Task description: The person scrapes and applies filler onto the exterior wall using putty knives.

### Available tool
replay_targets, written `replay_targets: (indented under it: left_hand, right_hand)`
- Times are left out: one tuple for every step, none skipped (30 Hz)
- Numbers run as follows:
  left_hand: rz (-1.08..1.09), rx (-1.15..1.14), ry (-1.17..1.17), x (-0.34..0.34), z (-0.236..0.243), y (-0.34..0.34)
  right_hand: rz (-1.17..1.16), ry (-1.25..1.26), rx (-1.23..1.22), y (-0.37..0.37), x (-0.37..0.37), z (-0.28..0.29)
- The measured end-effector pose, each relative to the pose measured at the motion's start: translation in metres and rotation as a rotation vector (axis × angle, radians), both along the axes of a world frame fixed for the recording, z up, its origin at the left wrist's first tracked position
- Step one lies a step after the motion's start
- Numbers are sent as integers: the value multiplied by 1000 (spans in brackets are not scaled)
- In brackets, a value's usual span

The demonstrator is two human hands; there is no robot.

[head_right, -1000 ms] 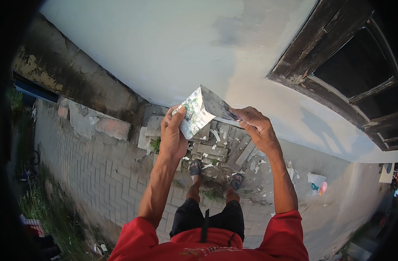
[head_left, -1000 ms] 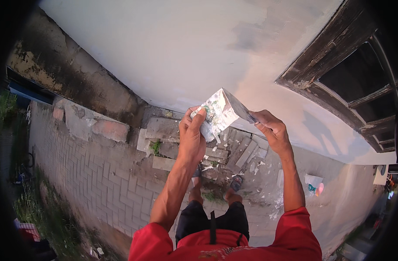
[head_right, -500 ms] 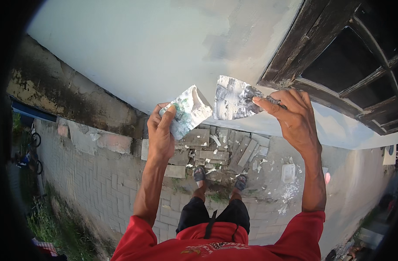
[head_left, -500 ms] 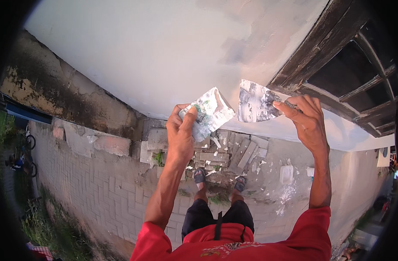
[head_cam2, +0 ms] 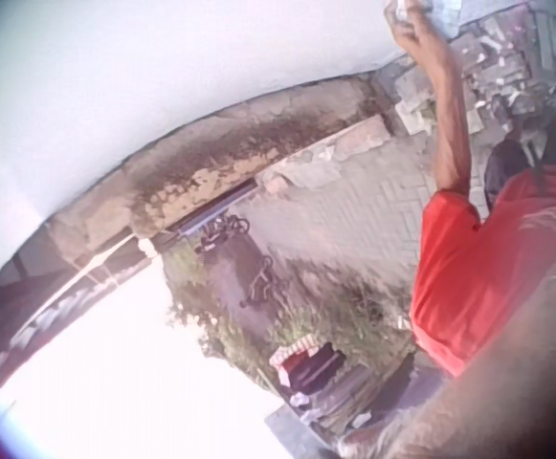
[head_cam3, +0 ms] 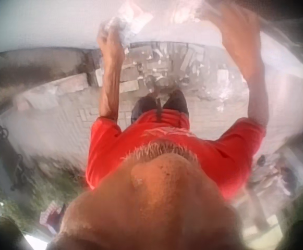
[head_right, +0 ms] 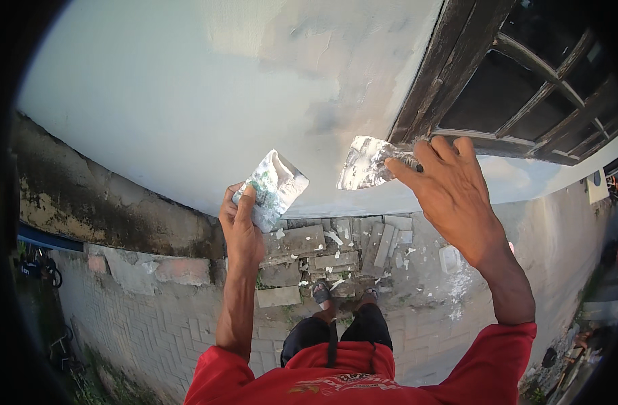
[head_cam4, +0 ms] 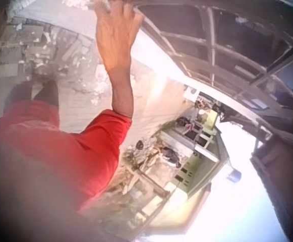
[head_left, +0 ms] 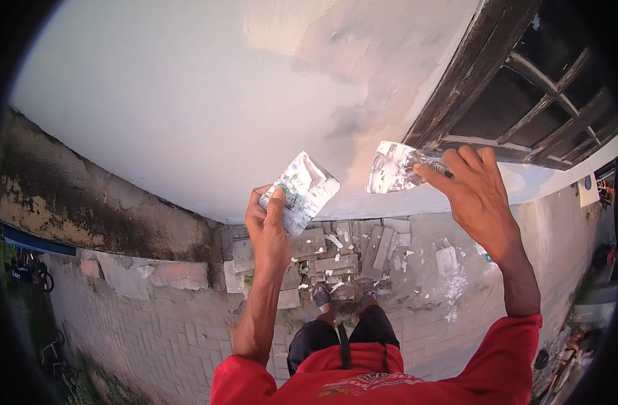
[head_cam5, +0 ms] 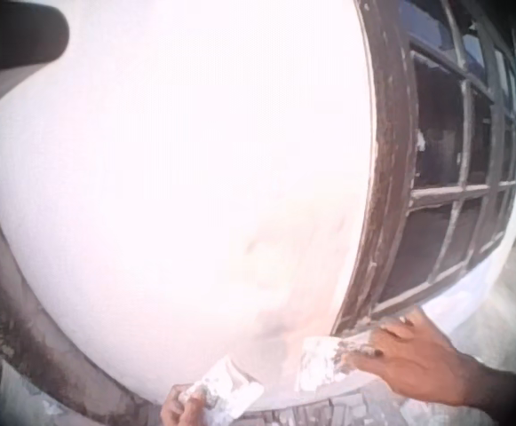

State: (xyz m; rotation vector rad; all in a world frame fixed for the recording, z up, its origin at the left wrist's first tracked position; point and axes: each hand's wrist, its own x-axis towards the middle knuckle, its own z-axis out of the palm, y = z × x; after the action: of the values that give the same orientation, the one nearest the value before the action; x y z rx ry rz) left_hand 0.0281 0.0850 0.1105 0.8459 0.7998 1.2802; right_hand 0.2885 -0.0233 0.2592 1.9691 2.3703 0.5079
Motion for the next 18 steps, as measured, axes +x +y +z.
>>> replay_targets:
  left_hand:
    - [26,-19,-18,-4,-1,-4]
    - [54,-38,-33,-9,-4,-8]
    - [56,-48,-32,-15,-17,-10]
    - [58,-41,-32,-19,-25,-15]
    - [74,-58,-48,-17,-30,-18]
    - [108,-72,-49,-24,-34,-24]
    - [132,-95,-36,-27,-41,-29]
    - [140,-88,-33,-31,-49,-34]
    - [158,-98,-31,-35,-57,-39]
    - [167,-111,-27,-40,-64,-44]
    - [159,-136,-21,-42,-67,-52]
    - [161,-127,-18,-44,-69,-57]
    - [184,-152,-10,-42,-70,-62]
    - [205,-178,-5,-40,-72,-67]
    - [216,-185,-17,-41,-79,-70]
    - [208,-173,-26,-41,-86,-72]
    - [211,-195,-36,-41,-93,-74]
    - [225,-221,-38,-44,-100,-77]
  right_hand:
    - [-11,-1,4,-5,5,-11]
    - [-103,226,-16,-9,9,-27]
    - [-190,450,-26,-10,12,-42]
    - [-186,451,-20,-12,10,-58]
    - [-261,799,47,-16,6,-72]
    - [-315,1165,106,-16,-2,-83]
    - [-304,1171,106,-14,-8,-91]
    - [-294,1226,191,-11,-15,-98]
    - [-280,1282,277,-8,-17,-100]
    - [-275,1290,281,-5,-15,-98]
    - [-196,1186,332,0,-12,-92]
    - [-117,1080,384,6,-9,-88]
    - [-66,909,449,11,4,-86]
    - [-66,902,458,17,15,-80]
    - [14,772,522,24,25,-71]
    - [89,634,583,33,34,-62]
    - [107,557,614,41,41,-53]
    - [111,555,620,52,44,-47]
